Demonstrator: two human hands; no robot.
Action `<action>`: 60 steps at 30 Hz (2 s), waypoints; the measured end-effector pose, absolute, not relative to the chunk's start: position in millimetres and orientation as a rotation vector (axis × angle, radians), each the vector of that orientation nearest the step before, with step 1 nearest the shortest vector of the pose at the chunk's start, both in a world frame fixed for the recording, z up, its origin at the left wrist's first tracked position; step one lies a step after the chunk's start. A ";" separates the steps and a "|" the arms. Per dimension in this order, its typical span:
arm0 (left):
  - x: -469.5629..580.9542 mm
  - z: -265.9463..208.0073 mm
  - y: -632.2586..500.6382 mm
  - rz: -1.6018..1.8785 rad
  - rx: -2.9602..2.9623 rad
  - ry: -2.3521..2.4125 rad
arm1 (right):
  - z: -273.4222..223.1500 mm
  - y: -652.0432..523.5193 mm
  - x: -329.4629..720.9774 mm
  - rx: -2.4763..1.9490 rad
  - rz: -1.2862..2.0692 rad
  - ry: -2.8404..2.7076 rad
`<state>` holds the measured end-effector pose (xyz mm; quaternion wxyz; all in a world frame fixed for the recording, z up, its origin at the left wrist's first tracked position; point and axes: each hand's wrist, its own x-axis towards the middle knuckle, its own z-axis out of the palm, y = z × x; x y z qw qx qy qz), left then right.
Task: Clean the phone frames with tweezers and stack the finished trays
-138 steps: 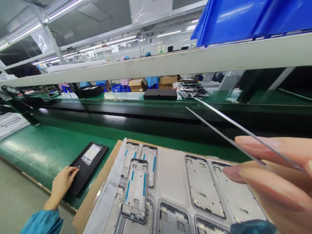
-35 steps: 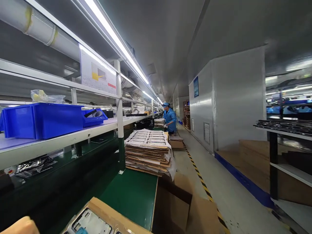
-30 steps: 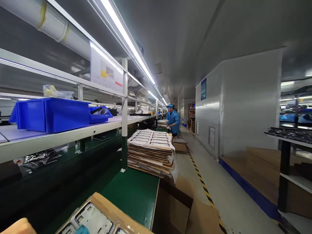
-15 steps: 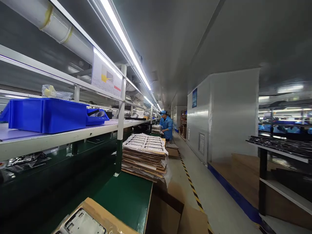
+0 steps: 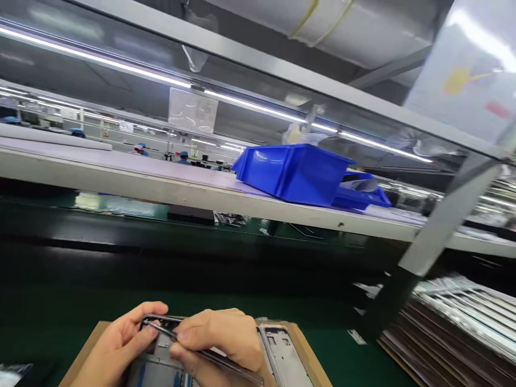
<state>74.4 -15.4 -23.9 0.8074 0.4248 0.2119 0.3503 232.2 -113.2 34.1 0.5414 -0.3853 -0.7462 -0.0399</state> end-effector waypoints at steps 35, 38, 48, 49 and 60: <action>67.2 -4.6 -35.9 0.641 0.843 0.398 | 36.7 -129.1 236.3 -1.048 -0.239 -1.929; 66.9 -4.9 -36.3 0.649 0.857 0.395 | 37.5 -128.9 236.3 -1.036 -0.224 -1.927; 69.1 -16.2 -32.4 0.626 0.915 0.405 | 34.6 -128.4 237.3 -1.038 -0.240 -1.927; 69.5 -18.1 -32.2 0.632 0.928 0.413 | 35.0 -128.8 237.2 -1.041 -0.242 -1.929; 73.3 -21.4 -32.6 0.637 0.962 0.442 | 39.5 -130.2 232.3 -1.053 -0.332 -1.963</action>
